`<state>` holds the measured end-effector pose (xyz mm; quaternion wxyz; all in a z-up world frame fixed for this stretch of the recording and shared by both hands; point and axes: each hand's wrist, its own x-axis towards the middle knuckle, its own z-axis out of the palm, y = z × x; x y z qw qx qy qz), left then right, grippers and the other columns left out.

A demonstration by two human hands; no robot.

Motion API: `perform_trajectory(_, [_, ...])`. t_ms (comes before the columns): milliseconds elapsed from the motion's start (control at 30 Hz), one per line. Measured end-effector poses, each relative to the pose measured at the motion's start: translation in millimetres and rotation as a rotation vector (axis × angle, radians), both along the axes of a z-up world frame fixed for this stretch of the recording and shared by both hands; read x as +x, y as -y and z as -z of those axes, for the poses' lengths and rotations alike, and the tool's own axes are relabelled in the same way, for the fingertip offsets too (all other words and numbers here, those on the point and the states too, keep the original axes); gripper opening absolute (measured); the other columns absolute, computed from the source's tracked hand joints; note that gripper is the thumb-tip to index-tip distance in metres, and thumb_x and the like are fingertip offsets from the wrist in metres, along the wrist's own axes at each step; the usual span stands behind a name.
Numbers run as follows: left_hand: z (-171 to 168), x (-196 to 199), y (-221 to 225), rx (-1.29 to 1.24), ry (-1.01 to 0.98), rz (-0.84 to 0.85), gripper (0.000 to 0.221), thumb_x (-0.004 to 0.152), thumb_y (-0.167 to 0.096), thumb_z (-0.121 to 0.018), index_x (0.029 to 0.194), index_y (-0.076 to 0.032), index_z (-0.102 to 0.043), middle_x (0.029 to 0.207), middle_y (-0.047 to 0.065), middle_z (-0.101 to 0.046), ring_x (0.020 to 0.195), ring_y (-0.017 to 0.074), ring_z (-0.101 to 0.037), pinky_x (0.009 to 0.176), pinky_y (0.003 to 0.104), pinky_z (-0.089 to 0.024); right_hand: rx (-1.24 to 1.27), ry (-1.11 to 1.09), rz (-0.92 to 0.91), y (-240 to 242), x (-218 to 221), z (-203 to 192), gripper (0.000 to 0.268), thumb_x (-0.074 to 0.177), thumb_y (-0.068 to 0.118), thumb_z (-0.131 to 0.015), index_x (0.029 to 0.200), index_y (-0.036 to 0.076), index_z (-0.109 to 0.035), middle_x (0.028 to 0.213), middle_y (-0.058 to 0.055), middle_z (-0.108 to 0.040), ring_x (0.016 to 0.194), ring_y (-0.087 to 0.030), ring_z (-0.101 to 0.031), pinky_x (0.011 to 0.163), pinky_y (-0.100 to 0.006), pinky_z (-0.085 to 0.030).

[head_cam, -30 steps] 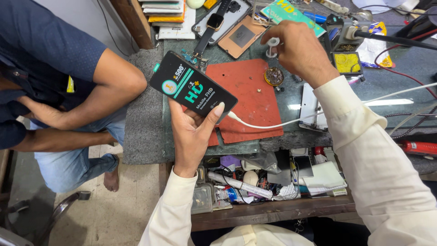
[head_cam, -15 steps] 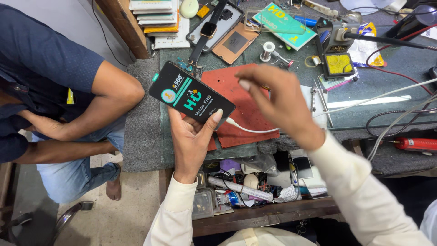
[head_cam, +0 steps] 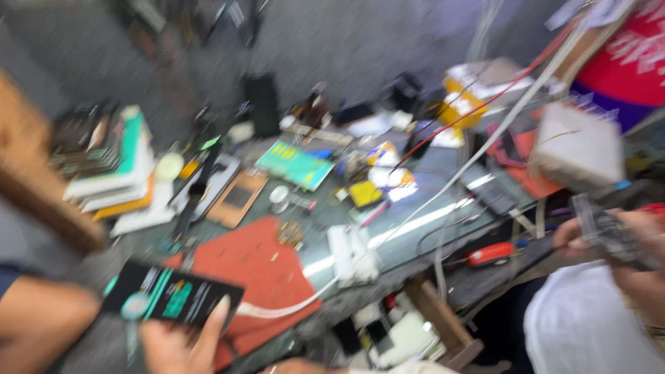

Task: The person disassembles the internal components of a mobile phone, removes a circuit board module, and uses a screwdriver to loosen and remove several screws from the internal chassis.

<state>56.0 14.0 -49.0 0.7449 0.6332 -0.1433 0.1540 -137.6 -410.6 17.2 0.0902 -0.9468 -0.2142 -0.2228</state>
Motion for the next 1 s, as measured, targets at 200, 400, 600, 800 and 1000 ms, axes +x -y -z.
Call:
perform_trajectory(200, [19.7, 17.7, -1.8, 0.016, 0.005, 0.031, 0.062, 0.084, 0.010, -0.075, 0.136, 0.005, -0.042, 0.116, 0.014, -0.064, 0.101, 0.0184, -0.067, 0.089, 0.035, -0.057, -0.349, -0.022, 0.584, 180.5, -122.1, -37.1, 0.047, 0.089, 0.006, -0.066, 0.129, -0.013, -0.051, 0.129, -0.021, -0.065, 0.120, -0.026, -0.067, 0.102, -0.035, -0.053])
perform_trajectory(400, [24.4, 18.7, -1.0, 0.001, 0.006, 0.058, 0.066, 0.082, 0.011, -0.074, 0.138, 0.004, -0.040, 0.116, 0.014, -0.064, 0.102, 0.0189, -0.067, 0.091, 0.036, -0.058, 0.384, -0.089, 0.546, 220.1, -113.9, 2.1, 0.053, 0.081, 0.006, -0.072, 0.131, -0.002, -0.055, 0.115, -0.004, -0.065, 0.093, -0.005, -0.066, 0.082, -0.020, -0.053])
perform_trajectory(600, [3.3, 22.9, 9.0, -0.026, 0.042, 0.089, 0.070, 0.080, 0.012, -0.073, 0.141, 0.004, -0.039, 0.116, 0.014, -0.063, 0.103, 0.0194, -0.068, 0.092, 0.036, -0.058, 0.172, -0.105, 0.606, 285.2, -108.9, -1.4, 0.041, 0.084, 0.015, -0.075, 0.121, 0.002, -0.063, 0.094, -0.003, -0.069, 0.078, -0.007, -0.066, 0.071, -0.020, -0.056])
perform_trajectory(800, [1.3, 21.9, 1.6, -0.071, 0.138, 0.156, 0.075, 0.077, 0.012, -0.072, 0.143, 0.003, -0.037, 0.117, 0.014, -0.063, 0.104, 0.0199, -0.068, 0.093, 0.037, -0.058, 0.127, 0.210, 0.174, 49.7, 10.1, 24.6, 0.033, 0.087, 0.008, -0.074, 0.117, 0.005, -0.064, 0.100, -0.005, -0.068, 0.086, -0.018, -0.067, 0.075, -0.031, -0.056])
perform_trajectory(1000, [-27.7, -28.7, 6.1, -0.107, 0.015, 0.082, 0.065, 0.084, 0.008, -0.073, 0.137, 0.001, -0.037, 0.118, 0.013, -0.065, 0.105, 0.0186, -0.069, 0.090, 0.033, -0.059, 0.422, 0.507, -0.369, -232.3, 96.7, 27.2, 0.030, 0.083, 0.000, -0.076, 0.111, 0.006, -0.065, 0.103, -0.007, -0.069, 0.090, -0.027, -0.067, 0.075, -0.040, -0.055])
